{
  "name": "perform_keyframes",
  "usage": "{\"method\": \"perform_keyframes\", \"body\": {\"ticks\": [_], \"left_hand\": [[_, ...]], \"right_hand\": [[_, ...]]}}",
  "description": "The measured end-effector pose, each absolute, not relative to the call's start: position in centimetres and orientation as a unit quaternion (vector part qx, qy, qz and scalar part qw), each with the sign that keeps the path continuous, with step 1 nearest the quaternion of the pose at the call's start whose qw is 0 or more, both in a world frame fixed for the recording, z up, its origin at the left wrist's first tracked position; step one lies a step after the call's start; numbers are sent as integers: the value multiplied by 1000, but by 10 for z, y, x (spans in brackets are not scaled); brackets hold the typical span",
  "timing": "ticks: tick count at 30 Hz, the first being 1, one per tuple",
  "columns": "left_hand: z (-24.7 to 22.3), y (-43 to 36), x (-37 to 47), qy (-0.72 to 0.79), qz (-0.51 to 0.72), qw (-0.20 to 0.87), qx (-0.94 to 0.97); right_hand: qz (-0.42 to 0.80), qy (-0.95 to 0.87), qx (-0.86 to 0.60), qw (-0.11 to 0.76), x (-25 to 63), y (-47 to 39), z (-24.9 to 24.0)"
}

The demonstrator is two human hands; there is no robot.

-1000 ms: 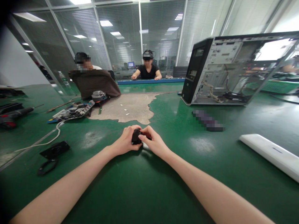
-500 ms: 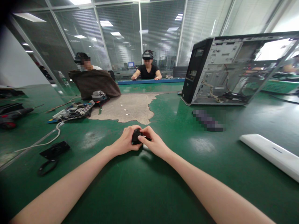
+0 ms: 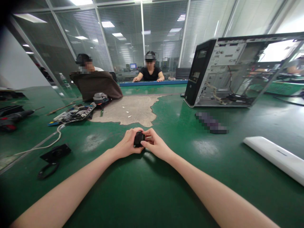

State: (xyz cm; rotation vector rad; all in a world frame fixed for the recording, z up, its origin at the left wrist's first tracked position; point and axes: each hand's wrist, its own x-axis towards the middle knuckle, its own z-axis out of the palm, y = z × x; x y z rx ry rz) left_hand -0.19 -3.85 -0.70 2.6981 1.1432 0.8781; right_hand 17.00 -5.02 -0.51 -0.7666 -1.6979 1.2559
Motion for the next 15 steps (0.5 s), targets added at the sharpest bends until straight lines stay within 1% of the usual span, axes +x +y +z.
{"method": "perform_keyframes", "body": {"ticks": [6, 10, 15], "left_hand": [[-8, -38, -2, 371, 289, 42, 882], [-7, -37, -2, 373, 283, 43, 882], [-6, -38, -3, 370, 284, 42, 884]], "right_hand": [[496, -658, -347, 449, 166, -47, -7], [484, -662, -369, 438, 167, -44, -7], [533, -662, -317, 421, 171, -46, -4]]}}
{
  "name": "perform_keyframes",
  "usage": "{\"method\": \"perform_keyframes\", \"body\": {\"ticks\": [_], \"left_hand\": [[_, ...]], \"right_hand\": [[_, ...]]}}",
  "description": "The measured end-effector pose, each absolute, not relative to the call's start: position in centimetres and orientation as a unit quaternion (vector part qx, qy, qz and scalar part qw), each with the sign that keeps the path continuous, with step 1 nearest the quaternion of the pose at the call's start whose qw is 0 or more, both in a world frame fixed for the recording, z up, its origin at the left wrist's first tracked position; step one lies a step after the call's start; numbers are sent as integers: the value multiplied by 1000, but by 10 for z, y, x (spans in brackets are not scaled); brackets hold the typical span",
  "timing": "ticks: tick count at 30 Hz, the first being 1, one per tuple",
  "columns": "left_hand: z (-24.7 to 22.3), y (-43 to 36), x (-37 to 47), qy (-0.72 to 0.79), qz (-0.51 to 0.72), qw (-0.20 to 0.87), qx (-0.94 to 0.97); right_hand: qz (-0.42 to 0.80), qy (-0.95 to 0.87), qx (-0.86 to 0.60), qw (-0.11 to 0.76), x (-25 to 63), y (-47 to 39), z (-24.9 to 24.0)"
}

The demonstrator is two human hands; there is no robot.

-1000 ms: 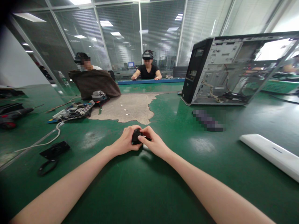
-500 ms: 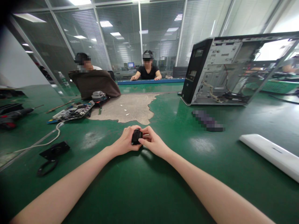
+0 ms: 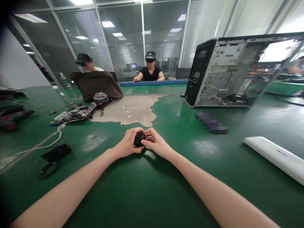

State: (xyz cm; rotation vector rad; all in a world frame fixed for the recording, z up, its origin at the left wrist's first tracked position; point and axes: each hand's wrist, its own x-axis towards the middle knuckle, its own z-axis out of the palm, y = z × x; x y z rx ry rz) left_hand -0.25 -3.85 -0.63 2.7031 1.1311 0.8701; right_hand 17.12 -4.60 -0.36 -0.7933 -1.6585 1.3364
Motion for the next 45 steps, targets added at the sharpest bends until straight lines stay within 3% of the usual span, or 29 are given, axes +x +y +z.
{"method": "perform_keyframes", "body": {"ticks": [7, 17, 24, 34, 45], "left_hand": [[-5, -39, -3, 367, 277, 43, 887], [-3, -41, -3, 367, 278, 48, 887], [-3, -41, -2, 363, 283, 53, 886], [-3, -42, -2, 367, 281, 48, 886], [-2, -41, -3, 365, 282, 46, 886]], "right_hand": [[519, -645, -334, 450, 169, -42, -8], [548, -654, -312, 417, 172, -44, -1], [529, -642, -327, 447, 170, -42, -5], [536, -664, -318, 413, 173, -44, -2], [512, -656, -346, 434, 170, -40, -8]]}}
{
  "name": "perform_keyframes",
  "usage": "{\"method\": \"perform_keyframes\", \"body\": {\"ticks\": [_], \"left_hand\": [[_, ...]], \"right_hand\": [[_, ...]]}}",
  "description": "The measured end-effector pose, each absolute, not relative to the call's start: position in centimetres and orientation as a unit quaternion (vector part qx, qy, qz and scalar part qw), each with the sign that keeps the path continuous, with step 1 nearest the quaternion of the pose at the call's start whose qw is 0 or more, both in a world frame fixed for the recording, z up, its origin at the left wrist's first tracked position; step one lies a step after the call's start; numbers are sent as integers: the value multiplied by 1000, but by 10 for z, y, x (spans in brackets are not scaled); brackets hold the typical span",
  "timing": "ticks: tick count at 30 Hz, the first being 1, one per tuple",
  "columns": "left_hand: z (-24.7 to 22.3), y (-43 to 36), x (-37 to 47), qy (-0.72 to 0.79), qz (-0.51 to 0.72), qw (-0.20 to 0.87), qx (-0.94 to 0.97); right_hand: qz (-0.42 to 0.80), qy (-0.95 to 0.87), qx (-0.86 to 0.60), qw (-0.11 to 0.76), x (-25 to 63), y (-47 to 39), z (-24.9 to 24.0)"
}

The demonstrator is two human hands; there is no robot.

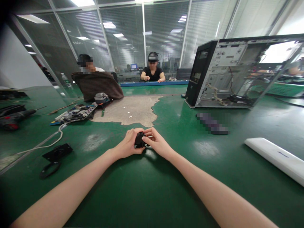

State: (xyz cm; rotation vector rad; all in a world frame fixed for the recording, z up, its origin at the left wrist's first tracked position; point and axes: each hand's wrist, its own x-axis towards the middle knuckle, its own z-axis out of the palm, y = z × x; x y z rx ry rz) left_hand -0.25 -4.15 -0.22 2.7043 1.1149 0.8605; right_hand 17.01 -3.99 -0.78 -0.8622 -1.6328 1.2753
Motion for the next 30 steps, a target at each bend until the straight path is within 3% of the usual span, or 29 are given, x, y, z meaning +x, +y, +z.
{"method": "perform_keyframes", "body": {"ticks": [24, 30], "left_hand": [[-4, -41, -2, 371, 287, 59, 881], [-4, -41, -2, 369, 286, 55, 883]], "right_hand": [[546, -662, -305, 413, 175, -45, -1], [531, -650, -315, 443, 171, -43, -4]]}}
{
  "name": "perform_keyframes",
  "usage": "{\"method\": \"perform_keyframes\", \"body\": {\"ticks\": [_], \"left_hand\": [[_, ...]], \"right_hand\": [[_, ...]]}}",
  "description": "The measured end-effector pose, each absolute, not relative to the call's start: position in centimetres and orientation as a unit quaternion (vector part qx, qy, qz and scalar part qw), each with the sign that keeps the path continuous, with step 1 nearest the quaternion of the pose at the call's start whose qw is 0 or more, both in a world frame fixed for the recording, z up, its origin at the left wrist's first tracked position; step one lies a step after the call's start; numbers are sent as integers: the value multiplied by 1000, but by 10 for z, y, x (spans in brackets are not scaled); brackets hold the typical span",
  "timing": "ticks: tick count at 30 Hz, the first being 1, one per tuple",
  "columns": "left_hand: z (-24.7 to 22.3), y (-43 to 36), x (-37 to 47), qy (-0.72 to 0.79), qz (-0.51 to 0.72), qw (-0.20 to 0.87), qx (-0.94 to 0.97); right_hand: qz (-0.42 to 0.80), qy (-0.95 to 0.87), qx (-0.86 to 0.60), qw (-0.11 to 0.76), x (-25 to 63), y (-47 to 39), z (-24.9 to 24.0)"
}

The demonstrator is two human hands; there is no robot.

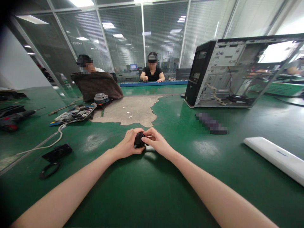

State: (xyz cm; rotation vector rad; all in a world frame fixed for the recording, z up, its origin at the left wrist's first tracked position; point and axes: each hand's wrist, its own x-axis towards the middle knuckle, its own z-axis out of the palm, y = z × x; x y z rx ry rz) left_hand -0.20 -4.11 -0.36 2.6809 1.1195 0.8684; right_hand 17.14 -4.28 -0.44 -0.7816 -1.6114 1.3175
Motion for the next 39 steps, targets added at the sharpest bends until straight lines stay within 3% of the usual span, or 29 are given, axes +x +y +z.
{"method": "perform_keyframes", "body": {"ticks": [11, 18, 39], "left_hand": [[-3, -41, -3, 369, 278, 45, 886], [-3, -41, -2, 368, 275, 42, 887], [-5, -40, -3, 366, 281, 43, 886]], "right_hand": [[560, -658, -298, 406, 175, -45, 1], [535, -646, -320, 440, 172, -43, -3], [542, -647, -338, 417, 174, -41, -4]]}}
